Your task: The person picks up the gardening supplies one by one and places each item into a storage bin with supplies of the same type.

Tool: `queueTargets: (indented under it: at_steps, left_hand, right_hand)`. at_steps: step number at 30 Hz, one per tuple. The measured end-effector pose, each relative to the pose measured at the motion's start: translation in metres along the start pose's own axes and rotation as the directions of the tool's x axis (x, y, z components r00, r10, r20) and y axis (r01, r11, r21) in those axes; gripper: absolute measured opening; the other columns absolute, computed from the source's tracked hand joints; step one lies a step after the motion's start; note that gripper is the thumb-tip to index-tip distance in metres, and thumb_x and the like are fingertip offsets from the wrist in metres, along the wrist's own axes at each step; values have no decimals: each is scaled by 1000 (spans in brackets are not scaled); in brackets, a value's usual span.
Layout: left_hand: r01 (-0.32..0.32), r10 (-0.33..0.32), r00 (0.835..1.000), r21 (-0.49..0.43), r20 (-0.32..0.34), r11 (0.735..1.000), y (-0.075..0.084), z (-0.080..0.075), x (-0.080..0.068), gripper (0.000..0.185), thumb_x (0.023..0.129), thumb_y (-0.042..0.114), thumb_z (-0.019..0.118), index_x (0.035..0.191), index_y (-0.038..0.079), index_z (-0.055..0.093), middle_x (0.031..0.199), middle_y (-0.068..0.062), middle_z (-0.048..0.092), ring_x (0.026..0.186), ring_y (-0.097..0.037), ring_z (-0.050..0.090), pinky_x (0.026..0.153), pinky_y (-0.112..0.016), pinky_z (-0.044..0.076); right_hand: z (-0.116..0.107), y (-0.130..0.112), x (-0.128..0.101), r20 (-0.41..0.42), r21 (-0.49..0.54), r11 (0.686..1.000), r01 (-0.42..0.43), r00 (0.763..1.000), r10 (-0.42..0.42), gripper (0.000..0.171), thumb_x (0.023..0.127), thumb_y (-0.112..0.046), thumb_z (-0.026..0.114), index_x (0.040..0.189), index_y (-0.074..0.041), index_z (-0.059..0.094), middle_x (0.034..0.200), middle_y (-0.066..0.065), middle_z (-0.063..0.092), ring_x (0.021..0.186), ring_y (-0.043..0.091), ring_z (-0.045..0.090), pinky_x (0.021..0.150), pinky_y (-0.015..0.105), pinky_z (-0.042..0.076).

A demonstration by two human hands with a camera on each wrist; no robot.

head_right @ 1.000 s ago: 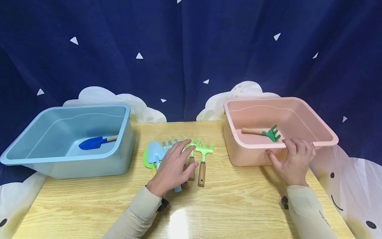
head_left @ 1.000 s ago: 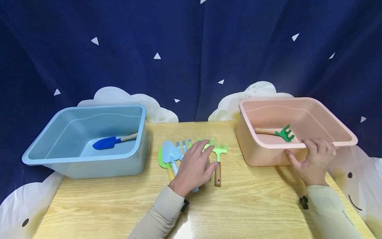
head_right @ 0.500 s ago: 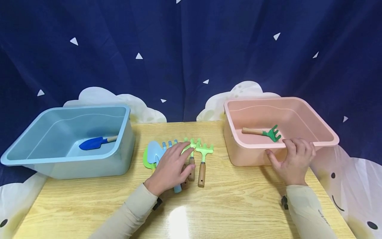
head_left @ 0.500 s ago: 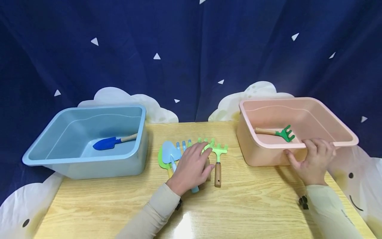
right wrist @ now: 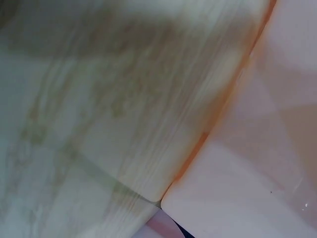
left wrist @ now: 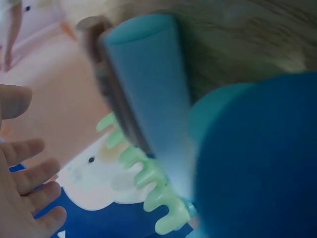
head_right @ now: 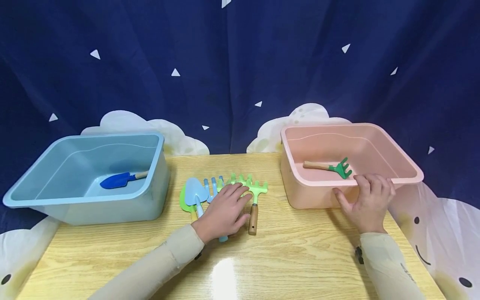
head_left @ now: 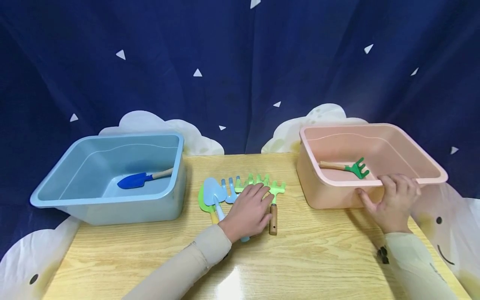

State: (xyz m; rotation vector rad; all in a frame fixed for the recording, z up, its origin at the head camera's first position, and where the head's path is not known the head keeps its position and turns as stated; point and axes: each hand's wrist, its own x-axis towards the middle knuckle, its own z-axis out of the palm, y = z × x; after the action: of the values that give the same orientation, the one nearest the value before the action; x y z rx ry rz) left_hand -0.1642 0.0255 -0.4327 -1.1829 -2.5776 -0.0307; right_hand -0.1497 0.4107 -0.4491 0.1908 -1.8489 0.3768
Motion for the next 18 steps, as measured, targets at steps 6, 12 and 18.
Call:
queueTargets:
  at_steps: [6, 12, 18]
  left_hand:
    - [-27, 27, 1000, -6, -2, 1000, 5, 12, 6, 43, 96, 38, 53, 132, 15, 60, 137, -3, 57, 135, -24, 49, 114, -41, 39]
    - [0, 2, 999, -60, 32, 998, 10, 14, 12, 47, 96, 42, 53, 133, 14, 59, 134, -2, 59, 129, -20, 52, 111, -39, 42]
    - [8, -5, 994, -30, 106, 1000, 17, 23, 14, 41, 95, 44, 56, 124, 15, 64, 121, 0, 64, 121, -19, 55, 107, -41, 44]
  right_hand:
    - [-1, -2, 1, -1, 16, 1000, -1, 1000, 1, 80, 82, -73, 57, 103, 4, 60, 106, 28, 53, 107, 45, 44, 110, 51, 21]
    - [-1, 0, 0, 19, 19, 1000, 9, 1000, -9, 81, 82, -73, 57, 104, 5, 60, 106, 29, 53, 108, 46, 44, 111, 49, 21]
    - [-4, 1, 0, 41, 27, 999, 30, 999, -31, 80, 83, -71, 58, 108, 5, 59, 108, 29, 53, 108, 47, 43, 113, 47, 22]
